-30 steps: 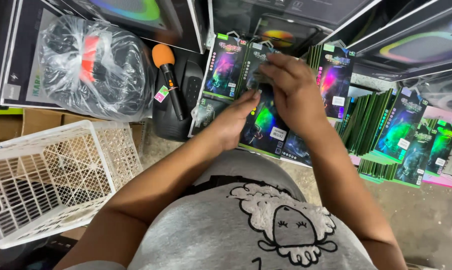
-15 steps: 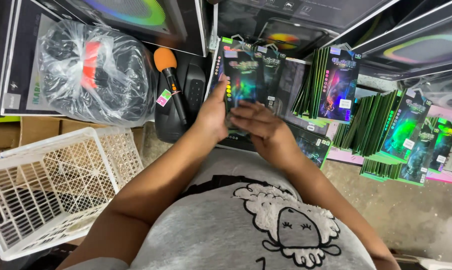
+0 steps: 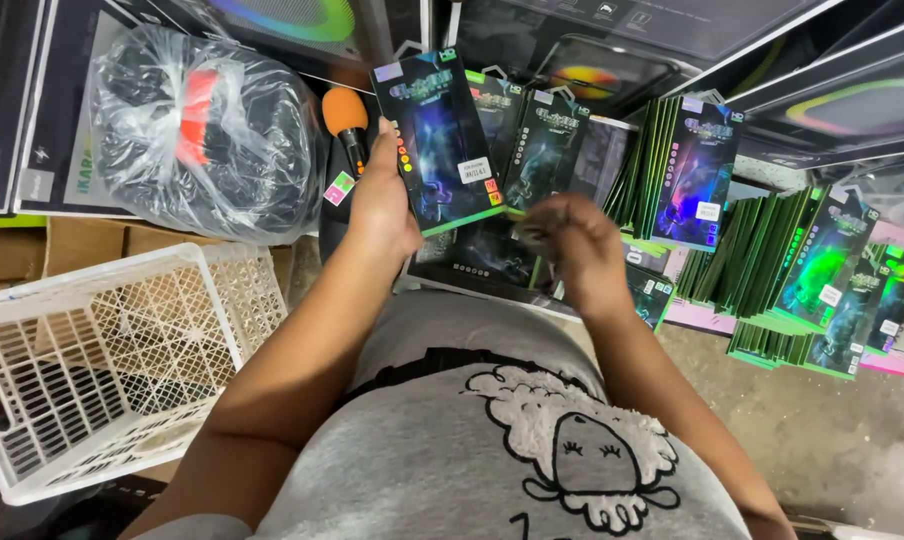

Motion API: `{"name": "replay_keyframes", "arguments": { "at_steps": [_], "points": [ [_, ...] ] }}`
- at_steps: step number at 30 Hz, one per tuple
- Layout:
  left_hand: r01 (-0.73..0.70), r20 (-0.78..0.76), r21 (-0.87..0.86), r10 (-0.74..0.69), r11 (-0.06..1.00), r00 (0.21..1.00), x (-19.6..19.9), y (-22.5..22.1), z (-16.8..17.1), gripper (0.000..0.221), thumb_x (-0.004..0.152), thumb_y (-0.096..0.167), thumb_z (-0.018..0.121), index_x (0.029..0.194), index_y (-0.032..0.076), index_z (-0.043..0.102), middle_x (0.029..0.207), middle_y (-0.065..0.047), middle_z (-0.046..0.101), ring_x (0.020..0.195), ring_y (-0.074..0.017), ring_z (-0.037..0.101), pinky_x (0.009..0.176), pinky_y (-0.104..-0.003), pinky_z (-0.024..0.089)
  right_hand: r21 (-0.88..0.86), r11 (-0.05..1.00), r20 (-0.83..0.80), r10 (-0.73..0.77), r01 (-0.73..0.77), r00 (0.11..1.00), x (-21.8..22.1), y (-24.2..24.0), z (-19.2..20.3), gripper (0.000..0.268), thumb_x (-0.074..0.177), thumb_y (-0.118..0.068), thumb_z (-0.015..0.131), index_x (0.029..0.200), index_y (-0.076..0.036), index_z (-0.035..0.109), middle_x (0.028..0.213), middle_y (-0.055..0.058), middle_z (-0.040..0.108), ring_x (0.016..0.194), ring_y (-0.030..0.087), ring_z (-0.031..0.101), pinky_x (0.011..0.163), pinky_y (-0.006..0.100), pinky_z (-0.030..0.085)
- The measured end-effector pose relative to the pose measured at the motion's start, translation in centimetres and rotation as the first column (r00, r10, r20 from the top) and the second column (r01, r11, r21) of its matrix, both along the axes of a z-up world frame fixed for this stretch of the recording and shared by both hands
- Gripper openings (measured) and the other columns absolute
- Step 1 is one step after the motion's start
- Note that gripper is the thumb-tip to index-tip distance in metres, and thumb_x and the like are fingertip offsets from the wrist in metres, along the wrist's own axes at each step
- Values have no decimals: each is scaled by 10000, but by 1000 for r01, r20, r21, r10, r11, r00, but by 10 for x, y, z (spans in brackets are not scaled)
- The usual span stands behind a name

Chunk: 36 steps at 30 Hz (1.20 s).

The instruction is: Sort and arrange screen protector packaging on a display shelf.

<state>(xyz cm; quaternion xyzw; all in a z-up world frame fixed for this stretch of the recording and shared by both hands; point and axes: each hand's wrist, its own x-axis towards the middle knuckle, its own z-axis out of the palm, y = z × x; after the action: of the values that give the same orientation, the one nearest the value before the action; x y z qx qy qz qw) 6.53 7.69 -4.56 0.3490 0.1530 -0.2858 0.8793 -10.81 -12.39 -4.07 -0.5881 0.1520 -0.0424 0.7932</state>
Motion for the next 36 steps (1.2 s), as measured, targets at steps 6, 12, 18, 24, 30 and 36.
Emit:
{"name": "replay_keyframes", "arguments": {
  "at_steps": [6,12,18,24,30,36],
  "points": [
    [-13,-48,-75,10,997,999,-8,-10,0,424,1043,476,479,1252,131,612,1172,-35,710,1066,-227,680,987,-450,544,-346,920,-93,161,-183,983,39,13,61,396,995,-131,648,1369,-11,598,1121,11,663,1022,94,619,903,262,503],
    [20,167,-100,-3,995,986,3,-25,-5,432,1070,464,474,1358,142,495,1132,-28,701,1005,-204,687,883,-415,539,-560,824,75,-55,88,996,49,34,88,269,1037,-84,682,1293,-6,693,970,18,676,803,130,571,711,330,472],
    [94,41,41,-96,995,995,4,-17,27,938,841,794,438,1501,135,331,1281,-26,609,1106,-258,641,838,-462,561,-957,-4,265,388,289,883,44,76,107,381,879,-136,752,1226,-16,649,913,108,638,781,295,648,728,444,500],
    [201,-125,-175,-224,964,967,0,5,1,1180,817,899,408,1423,-110,490,1287,-232,626,1259,-386,614,964,-585,578,-987,-53,108,497,155,861,46,90,102,488,856,-299,793,1251,-39,672,979,84,620,858,284,635,759,437,481],
    [353,114,-399,-336,846,935,-4,18,13,950,934,801,475,1493,36,536,1402,-226,611,1308,-422,609,1149,-578,493,-840,541,304,426,29,852,62,66,127,452,724,62,612,1170,-9,615,1090,173,580,1090,374,599,1120,561,408],
    [592,122,-521,-634,614,764,-26,10,40,871,877,777,494,1429,107,557,1332,-207,662,1178,-444,676,1013,-607,511,-796,571,357,176,201,917,86,40,143,511,862,160,499,1312,-60,602,1304,174,564,1268,359,599,1111,435,498]
  ]
}}
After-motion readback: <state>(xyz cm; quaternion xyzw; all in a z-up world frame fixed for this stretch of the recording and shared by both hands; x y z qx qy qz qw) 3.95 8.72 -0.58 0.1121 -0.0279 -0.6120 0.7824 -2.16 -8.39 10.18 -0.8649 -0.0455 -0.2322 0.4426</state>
